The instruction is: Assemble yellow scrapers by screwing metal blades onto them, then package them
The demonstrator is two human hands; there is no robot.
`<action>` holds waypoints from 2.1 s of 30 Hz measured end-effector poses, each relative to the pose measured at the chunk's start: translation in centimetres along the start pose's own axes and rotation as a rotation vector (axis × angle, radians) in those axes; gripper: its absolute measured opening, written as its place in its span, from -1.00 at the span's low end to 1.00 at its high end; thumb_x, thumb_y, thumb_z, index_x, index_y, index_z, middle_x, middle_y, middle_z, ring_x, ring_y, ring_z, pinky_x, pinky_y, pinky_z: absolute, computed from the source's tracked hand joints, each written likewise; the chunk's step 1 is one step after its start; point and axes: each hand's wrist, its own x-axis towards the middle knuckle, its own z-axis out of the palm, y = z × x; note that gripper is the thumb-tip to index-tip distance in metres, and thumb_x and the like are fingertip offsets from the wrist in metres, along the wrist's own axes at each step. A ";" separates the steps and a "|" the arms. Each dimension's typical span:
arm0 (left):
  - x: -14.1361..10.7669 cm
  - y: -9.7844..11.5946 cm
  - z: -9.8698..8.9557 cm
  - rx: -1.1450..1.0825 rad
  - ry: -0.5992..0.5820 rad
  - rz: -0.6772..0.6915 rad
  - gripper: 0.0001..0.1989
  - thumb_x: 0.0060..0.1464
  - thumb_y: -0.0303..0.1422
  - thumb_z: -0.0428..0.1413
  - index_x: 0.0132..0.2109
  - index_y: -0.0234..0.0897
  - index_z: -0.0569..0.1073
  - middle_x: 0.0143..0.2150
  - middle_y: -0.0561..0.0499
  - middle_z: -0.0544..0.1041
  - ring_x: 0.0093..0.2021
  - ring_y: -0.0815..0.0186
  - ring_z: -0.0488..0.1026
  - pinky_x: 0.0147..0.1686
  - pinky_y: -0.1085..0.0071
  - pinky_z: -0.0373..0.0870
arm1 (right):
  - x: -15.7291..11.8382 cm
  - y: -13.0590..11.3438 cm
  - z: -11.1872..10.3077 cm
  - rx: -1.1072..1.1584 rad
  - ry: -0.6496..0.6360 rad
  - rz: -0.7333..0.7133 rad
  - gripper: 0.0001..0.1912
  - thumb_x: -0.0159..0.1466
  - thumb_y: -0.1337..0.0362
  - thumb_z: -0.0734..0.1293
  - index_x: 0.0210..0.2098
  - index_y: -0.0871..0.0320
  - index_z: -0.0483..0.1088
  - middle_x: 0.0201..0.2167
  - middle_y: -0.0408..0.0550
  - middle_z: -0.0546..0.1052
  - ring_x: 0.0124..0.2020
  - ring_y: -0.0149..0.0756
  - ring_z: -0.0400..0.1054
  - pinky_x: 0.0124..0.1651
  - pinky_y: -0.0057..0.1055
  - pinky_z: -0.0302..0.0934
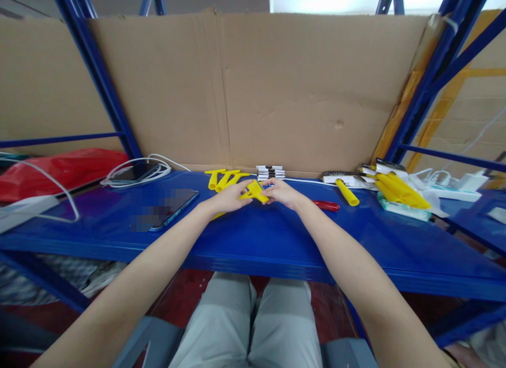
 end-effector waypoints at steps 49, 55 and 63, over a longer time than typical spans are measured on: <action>-0.4 1.9 1.3 0.419 -0.020 0.137 -0.44 0.14 -0.55 -0.13 0.25 -0.02 0.17 -0.05 -0.15 0.39 -0.13 0.14 0.47 -0.19 0.24 0.40 | -0.5 -0.9 -0.1 -0.038 0.144 -0.004 -0.81 0.09 0.60 0.25 -0.42 0.21 0.36 -0.66 -0.19 0.44 -0.63 -0.47 0.30 -0.57 -0.57 0.15; -0.4 1.6 1.2 0.267 0.023 0.147 -0.47 0.12 -0.57 -0.11 0.19 -0.08 0.30 -0.03 -0.16 0.44 -0.09 0.13 0.46 -0.09 0.19 0.37 | -0.6 -1.0 -0.1 -0.015 0.161 0.007 -0.80 0.09 0.61 0.25 -0.41 0.21 0.37 -0.65 -0.19 0.45 -0.64 -0.48 0.29 -0.59 -0.58 0.14; 0.5 0.8 0.3 -0.248 0.277 0.075 -0.49 -0.02 -0.63 0.07 0.08 -0.16 0.42 0.04 -0.06 0.48 -0.05 0.24 0.45 0.01 0.25 0.35 | 0.3 -0.7 -1.9 -0.145 0.316 -0.069 -0.80 0.16 0.54 0.21 -0.26 0.25 0.39 -0.51 -0.08 0.52 -0.59 -0.47 0.32 -0.49 -0.53 0.21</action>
